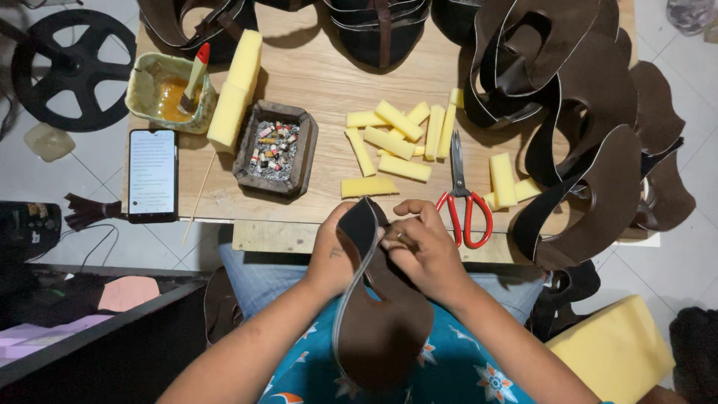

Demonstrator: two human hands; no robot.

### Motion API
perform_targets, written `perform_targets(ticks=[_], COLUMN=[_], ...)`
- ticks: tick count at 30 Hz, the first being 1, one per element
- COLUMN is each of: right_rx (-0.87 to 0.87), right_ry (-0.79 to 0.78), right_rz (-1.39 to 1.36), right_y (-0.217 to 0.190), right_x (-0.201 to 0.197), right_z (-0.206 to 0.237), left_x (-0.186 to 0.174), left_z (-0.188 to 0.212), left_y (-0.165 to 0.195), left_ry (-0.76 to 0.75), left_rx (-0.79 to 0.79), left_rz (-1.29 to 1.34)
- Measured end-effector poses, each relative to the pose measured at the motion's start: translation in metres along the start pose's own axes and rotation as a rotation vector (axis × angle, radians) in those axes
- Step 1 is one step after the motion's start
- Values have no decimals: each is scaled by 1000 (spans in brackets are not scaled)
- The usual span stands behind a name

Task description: The person inserts yellow foam pieces into brown foam sandal straps, pressing them into place by hand, and occasionally trims foam with scissors. They work through the straps one at a time and set completed ones aside on the workbench.

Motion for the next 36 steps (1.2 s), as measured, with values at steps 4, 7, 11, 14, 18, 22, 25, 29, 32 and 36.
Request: perform_targets(ticks=[4, 7, 11, 14, 18, 22, 25, 29, 32, 36], right_rx=[271, 487, 202, 300, 411, 603, 712, 661, 537, 403], right_ry=[100, 113, 120, 47, 78, 117, 106, 89, 160, 489], right_rz=[-119, -145, -316, -193, -259, -326, -403, -399, -277, -284], right_y=[26, 43, 29, 38, 46, 48, 49, 48, 47, 47], right_x=[8, 9, 4, 6, 7, 3, 2, 2, -7, -37], right_z=[5, 13, 3, 3, 0, 3, 4, -1, -7, -9], left_x=[-3, 3, 8, 7, 7, 15, 13, 9, 7, 0], left_z=[-4, -5, -3, -3, -5, -9, -11, -10, -12, -15], left_y=[-13, -14, -21, -15, -9, -22, -33, -44, -28, -32], left_ry=[-17, -53, -91, -114, -113, -153, -115, -207, -182, -37], left_rx=[-121, -109, -207, -152, -4, -74, -59, -19, 282, -247], left_rz=[-148, 9, 103, 107, -229, 97, 177, 83, -557, 575])
Point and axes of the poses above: each hand's wrist, its own z-axis away from the middle knuckle, its own x-axis out of the palm, y = z × x, the point moved 7 cm from there along -z, towards the middle knuckle, and after that the axes turned 3 degrees about -x, right-handed, at the moved point
